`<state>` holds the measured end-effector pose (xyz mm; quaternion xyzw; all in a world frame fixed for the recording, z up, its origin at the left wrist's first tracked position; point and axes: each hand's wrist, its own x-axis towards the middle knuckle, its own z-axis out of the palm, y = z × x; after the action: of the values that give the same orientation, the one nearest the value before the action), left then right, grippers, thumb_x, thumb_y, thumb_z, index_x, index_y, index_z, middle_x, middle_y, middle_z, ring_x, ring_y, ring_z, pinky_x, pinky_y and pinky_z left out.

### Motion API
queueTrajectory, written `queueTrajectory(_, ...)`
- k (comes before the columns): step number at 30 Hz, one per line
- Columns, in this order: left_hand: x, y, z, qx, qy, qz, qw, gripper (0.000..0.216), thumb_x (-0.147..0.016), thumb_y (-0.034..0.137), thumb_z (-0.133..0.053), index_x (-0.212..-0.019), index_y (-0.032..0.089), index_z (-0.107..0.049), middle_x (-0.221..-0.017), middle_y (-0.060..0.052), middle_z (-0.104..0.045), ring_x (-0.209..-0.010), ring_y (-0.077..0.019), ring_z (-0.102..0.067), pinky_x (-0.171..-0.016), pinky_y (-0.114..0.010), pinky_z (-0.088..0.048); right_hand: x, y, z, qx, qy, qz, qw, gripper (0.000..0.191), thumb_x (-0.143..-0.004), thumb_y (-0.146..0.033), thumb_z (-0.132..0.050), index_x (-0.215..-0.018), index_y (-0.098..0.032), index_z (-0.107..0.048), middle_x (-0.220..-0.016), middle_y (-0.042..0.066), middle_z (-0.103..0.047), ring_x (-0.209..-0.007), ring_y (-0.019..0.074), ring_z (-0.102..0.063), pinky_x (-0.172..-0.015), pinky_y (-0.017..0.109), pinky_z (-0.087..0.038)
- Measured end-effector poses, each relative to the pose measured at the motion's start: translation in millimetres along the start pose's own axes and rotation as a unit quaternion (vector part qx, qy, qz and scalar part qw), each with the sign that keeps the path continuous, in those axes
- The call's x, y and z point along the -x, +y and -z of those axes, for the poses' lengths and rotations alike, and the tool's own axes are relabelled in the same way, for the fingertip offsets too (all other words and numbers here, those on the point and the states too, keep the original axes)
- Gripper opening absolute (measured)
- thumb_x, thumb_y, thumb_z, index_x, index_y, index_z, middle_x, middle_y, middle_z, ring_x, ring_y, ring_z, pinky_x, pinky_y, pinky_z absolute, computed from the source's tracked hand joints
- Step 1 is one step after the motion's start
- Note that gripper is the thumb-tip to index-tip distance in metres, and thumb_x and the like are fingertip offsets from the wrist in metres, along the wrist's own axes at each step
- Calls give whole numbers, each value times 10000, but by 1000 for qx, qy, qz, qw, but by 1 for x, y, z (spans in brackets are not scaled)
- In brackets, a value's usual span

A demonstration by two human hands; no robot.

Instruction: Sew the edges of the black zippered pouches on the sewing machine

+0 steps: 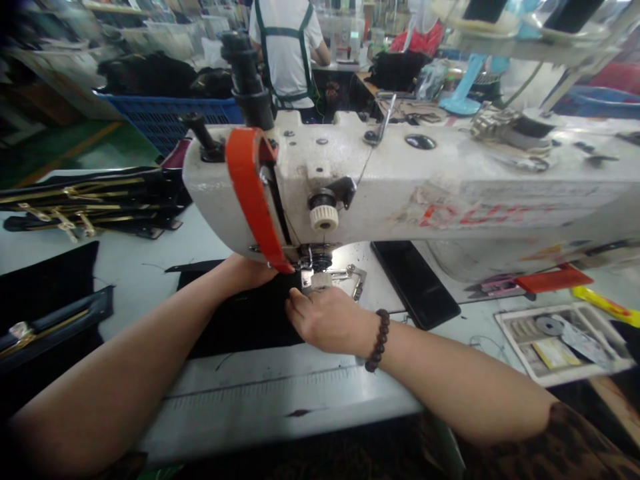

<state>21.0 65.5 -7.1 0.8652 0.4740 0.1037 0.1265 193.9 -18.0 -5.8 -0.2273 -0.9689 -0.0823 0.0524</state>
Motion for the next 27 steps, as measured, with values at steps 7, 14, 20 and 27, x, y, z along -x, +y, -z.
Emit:
queueTrajectory(7, 0, -1, -2, -14, -1, -6, 1000, 208, -765, 218, -470, -897, 156, -619, -979, -112, -640, -964, -282, -575, -801, -386, -481, -1, -1, 1, 3, -10, 2, 1000, 316, -866, -69, -321, -1053, -45, -573, -1086, 179, -607, -664, 177, -615, -523, 300, -471)
queueTrajectory(14, -1, 1, 0, -18, 1, 2, 1000, 212, -767, 200, -451, -883, 145, -620, -961, -120, -644, -951, -277, -579, -804, -381, -475, -2, -1, 1, -3, -14, -5, 1000, 294, -860, -59, -335, -1034, -44, -571, -1070, 182, -610, -676, 179, -614, -531, 301, -466)
queueTrajectory(20, -1, 3, 3, -20, -4, 2, 1000, 218, -768, 187, -446, -898, 158, -618, -950, -101, -649, -930, -262, -588, -815, -370, -469, -3, -1, 1, 6, -10, -4, 1000, 294, -859, -54, -340, -1046, -48, -566, -1078, 184, -606, -695, 187, -614, -531, 301, -457)
queueTrajectory(27, -1, 5, 5, -13, 0, 5, 1000, 192, -770, 199, -451, -870, 166, -611, -956, -90, -651, -958, -259, -582, -828, -362, -469, -4, -1, 3, -6, -39, -12, 999, 302, -866, -70, -326, -1035, -70, -577, -1074, 176, -605, -666, 164, -601, -529, 285, -450)
